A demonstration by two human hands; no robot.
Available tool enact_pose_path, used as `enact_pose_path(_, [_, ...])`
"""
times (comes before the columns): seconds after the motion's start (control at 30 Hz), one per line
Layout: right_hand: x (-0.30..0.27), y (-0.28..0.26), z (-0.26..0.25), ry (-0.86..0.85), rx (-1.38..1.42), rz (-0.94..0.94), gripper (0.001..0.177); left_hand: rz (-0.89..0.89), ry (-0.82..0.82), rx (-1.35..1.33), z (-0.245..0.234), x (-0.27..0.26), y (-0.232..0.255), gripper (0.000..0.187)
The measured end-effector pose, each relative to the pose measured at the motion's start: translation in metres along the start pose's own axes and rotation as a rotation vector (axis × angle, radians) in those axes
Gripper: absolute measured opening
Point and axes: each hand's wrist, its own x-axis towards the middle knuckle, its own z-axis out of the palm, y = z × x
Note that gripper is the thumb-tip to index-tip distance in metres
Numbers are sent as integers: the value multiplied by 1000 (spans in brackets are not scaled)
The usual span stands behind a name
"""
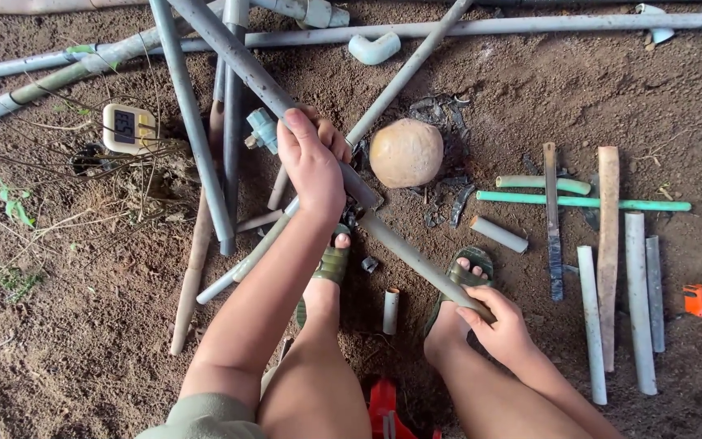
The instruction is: The person uses a hacksaw to cut a grey PVC pipe resting on a coconut. After cutting, they pick up and connect various PVC pipes and fittings on the ground.
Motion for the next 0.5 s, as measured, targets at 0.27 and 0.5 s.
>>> enact_pose_path(0.27, [-2,-1,-2,-59,23,125,31,-34,15,-50,0,1,6,32])
enact_pose_path(0.5, [2,-12,-4,-120,78,185,30,-31,4,-37,-1,0,8,32])
